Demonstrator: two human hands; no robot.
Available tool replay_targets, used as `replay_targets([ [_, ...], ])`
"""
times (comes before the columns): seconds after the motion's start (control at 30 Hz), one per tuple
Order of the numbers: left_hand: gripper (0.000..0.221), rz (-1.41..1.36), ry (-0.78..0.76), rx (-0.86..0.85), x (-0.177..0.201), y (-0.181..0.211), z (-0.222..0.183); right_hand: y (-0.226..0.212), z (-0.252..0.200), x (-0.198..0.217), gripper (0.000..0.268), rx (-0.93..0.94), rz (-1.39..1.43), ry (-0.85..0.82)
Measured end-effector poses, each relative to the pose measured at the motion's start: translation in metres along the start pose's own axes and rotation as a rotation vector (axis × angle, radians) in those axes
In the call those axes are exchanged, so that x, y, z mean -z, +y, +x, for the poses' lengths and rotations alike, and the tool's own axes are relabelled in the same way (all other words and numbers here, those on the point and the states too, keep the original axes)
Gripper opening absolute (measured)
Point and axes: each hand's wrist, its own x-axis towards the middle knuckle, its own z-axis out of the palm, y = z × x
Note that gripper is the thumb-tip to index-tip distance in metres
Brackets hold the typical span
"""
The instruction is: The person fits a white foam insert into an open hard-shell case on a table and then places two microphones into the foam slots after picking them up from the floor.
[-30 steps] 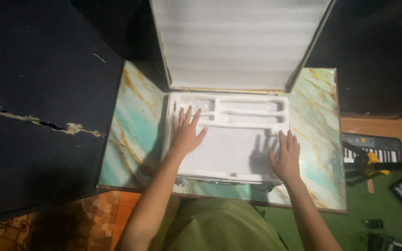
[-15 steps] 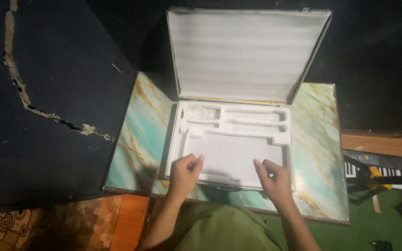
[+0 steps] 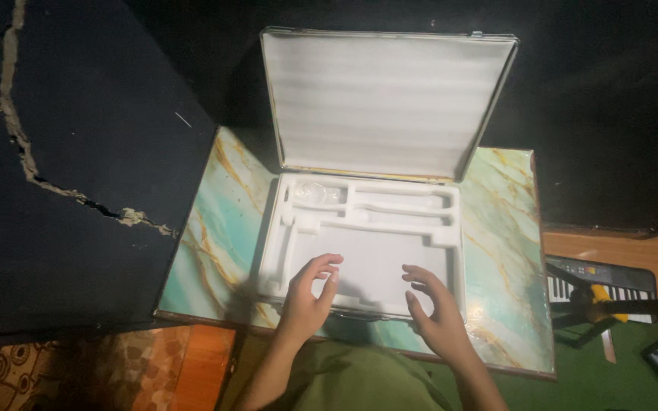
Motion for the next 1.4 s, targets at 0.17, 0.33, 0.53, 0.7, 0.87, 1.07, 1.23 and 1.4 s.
replay_targets([
  [0.17,0.015,0.043,0.074,0.013,-0.006,-0.014,-0.005,0.013,-0.01,0.0,0.022,-0.242,-0.011,0.067],
  [0.33,0.034,0.092,-0.016,0.105,0.005,-0.028,-0.005,0.029,-0.023,-0.005,0.02,-0.212,0.019,0.205],
  [0.53,0.024,-0.045,-0.062,-0.062,0.028,-0.035,0.013,0.013,-0.038,-0.033,0.017,-0.238,-0.057,0.372],
  [0.7,0.028,-0.092,-0.12,-0.097,0.065,-0.044,0.018,-0.011,-0.055,-0.079,0.017,-0.166,0.025,0.543],
  [0.87,0.031,-0.078,-0.271,-0.039,0.09,-0.062,0.022,-0.025,-0.076,-0.116,0.018,-0.138,0.082,0.693],
  [1.07,0.016,-0.257,-0.444,-0.06,0.075,-0.053,0.028,-0.045,-0.117,-0.137,0.017,-0.198,-0.087,0.858],
  [1.23,0.012,-0.307,-0.611,-0.005,0.051,-0.039,0.021,-0.053,-0.149,-0.138,0.018,-0.161,-0.198,1.022],
  [1.4,0.015,-0.269,-0.797,-0.084,0.019,-0.029,0.012,-0.051,-0.185,-0.133,0.017,-0.238,-0.239,1.116],
])
